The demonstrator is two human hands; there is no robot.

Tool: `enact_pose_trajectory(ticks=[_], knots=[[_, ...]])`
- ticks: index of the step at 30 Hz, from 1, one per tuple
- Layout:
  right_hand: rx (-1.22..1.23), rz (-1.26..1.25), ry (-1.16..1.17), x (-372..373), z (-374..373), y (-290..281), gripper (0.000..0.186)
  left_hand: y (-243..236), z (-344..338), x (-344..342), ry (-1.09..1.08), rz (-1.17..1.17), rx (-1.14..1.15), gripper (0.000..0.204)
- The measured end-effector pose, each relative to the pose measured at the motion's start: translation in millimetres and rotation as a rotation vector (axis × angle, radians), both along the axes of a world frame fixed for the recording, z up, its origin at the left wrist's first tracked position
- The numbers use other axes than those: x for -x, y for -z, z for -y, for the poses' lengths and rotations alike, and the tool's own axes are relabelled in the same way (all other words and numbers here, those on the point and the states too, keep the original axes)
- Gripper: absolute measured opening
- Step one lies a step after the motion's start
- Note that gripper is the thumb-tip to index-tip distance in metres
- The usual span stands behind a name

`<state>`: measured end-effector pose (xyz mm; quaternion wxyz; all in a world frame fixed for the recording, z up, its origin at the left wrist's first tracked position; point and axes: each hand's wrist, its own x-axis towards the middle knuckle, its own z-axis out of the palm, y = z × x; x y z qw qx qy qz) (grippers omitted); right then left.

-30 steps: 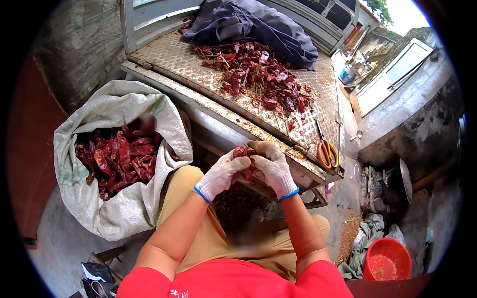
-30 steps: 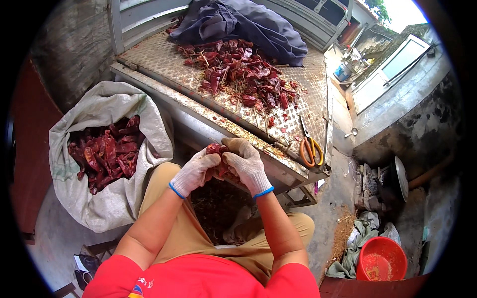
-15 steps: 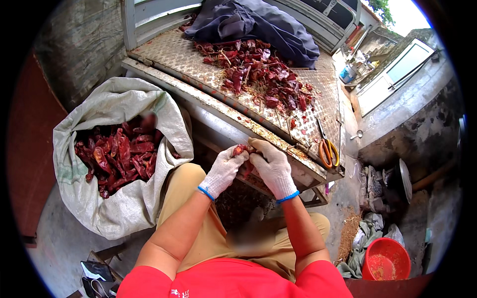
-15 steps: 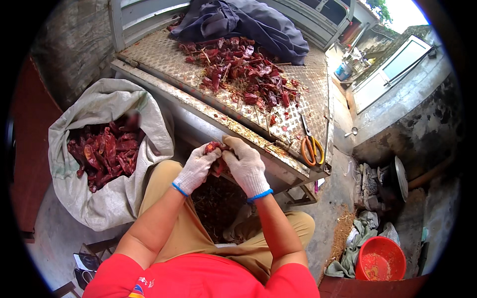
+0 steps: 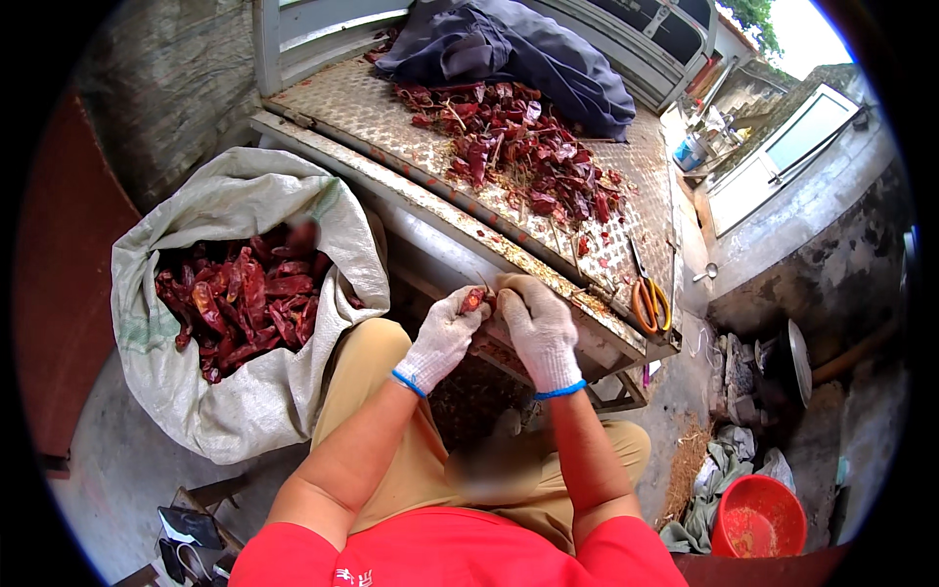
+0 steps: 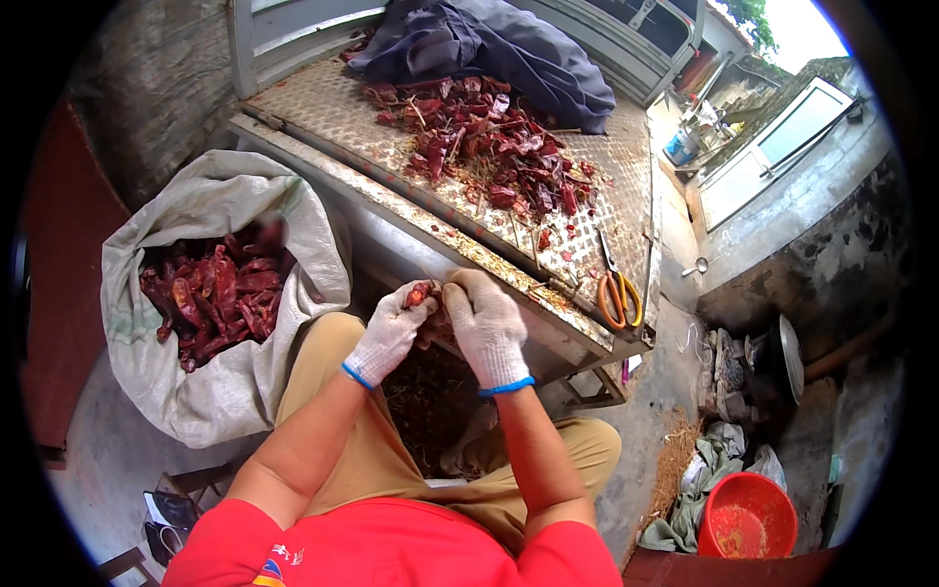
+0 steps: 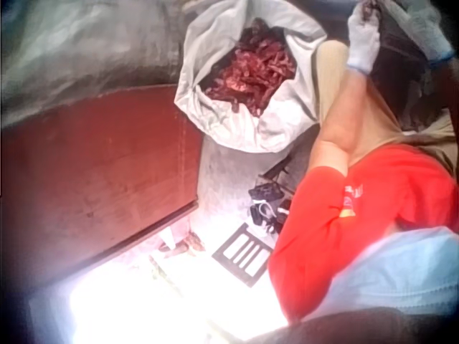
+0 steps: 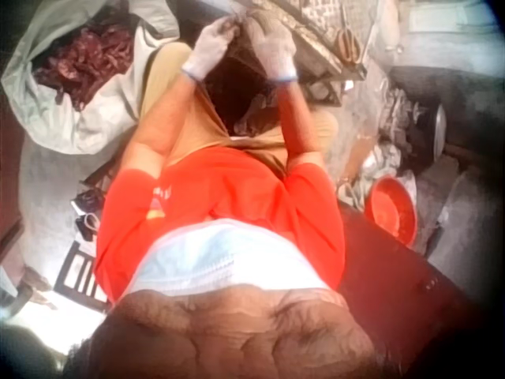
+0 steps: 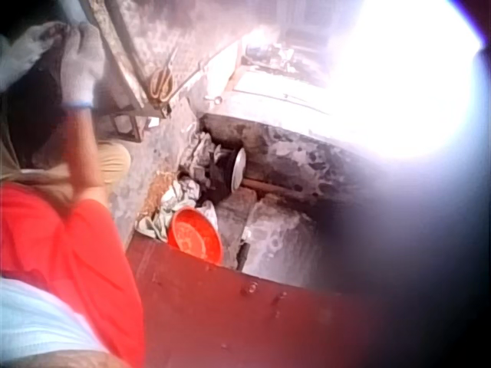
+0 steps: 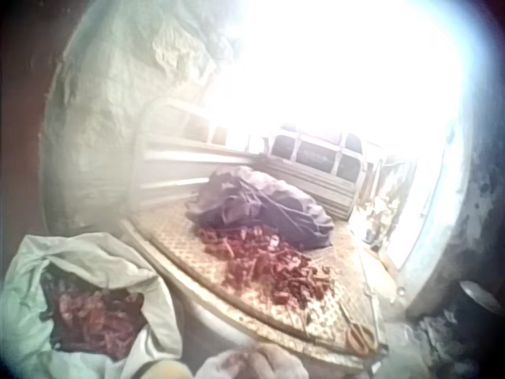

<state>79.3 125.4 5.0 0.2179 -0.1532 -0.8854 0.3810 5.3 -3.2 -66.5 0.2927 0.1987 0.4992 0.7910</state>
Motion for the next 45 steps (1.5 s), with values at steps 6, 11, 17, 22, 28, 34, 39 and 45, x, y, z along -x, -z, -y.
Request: enact_pose_trajectory(ticks=[6,11,17,22,28,34,39,45], knots=[[-0.243,0.123,-0.190,8.1,-2.3,-28.4,0.027,23.2,-15.3,-2.4,-0.199,-0.400,0.107,0.019],[-0.304,0.172,-0.201,7.8,-3.0,-29.8,0.024,10.6,-3.4,-5.5,-0.059,-0.173,0.035,0.017],[-0.519,0.030,-0.176,0.7,3.6,-14.1,0.018,-2.2,0.5,-9.5,-0.026,-0.164,-0.083,0.021],[-0.347,-0.285,-0.294,3.9,0.1,-3.2,0.013,-20.5,12.1,-16.8,0.095,0.047,-0.172,0.021],[0.395,-0.173,-0.155,3.0,13.8,5.5,0.014,-13.5,13.3,-14.9,0.010,-0.052,-0.108,0.017],[1.139,0.035,-0.062,-1.7,12.8,-3.5,0.022,-1.9,12.6,-11.9,-0.034,-0.337,0.005,0.021],[1.575,0.087,-0.330,-4.8,-19.5,24.0,0.024,-0.6,7.6,-7.0,-0.126,-0.728,0.098,0.025],[0.693,-0.178,-0.082,3.0,6.0,19.7,0.017,2.9,3.9,-5.4,-0.025,-0.442,0.006,0.026]])
